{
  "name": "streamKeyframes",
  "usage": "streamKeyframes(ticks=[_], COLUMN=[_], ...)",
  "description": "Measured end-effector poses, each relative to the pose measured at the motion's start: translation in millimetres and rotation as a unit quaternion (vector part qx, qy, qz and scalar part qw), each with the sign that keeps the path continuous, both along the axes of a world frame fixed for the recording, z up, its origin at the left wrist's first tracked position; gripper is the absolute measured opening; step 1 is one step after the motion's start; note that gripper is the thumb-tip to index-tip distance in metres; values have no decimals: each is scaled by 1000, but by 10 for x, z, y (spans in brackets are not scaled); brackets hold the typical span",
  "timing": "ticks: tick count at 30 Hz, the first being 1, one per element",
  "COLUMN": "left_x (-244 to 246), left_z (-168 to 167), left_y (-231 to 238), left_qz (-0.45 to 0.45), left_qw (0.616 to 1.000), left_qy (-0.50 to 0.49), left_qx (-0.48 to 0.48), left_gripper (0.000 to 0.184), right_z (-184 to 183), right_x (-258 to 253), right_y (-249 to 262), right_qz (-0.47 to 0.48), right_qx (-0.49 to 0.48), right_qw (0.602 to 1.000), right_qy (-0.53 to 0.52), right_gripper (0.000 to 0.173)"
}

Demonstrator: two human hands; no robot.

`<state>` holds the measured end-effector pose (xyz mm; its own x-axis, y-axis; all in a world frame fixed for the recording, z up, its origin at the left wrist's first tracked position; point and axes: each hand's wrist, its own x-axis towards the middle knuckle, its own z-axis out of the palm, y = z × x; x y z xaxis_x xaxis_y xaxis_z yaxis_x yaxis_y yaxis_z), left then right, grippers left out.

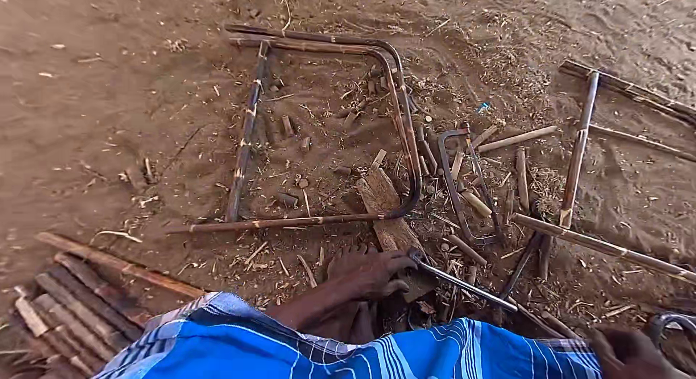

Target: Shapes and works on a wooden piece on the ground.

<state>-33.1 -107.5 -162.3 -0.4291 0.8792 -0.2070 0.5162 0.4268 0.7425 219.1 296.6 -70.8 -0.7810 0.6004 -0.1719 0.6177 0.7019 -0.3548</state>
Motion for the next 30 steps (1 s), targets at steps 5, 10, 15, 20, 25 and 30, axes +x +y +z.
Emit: streamKeyframes(ticks=[5, 10, 15, 20, 25, 30], left_x=[-106, -120, -48, -222, -742, -756], left_z=[193, 60, -84, -238, -438, -567], left_y=[217, -46, -29, -75, -156, -86], left_qz=[83, 186, 204, 226, 312, 326], left_qw=[978, 974, 974, 968, 934, 930], left_qy=[-76, -35, 16, 68, 111, 100], left_qx=[174, 124, 99, 88, 138, 139], left_gripper=[19, 13, 11, 17, 13, 33], right_z=[-491, -636, -748, -823, -1134, -1027], right_x=[-1616, -1960, -1994, -1779, -1395, -1261], right_y=[-1748, -2141, -2179, -1914, -1239, -1136], right_qz=[160, 135, 151, 239, 269, 257], right_qx=[-232, -293, -327, -114, 35, -67], right_qw=[959, 946, 933, 964, 921, 940], right_qy=[19, -2, -19, -21, -280, -215], right_gripper=[15, 14, 15, 38, 44, 45])
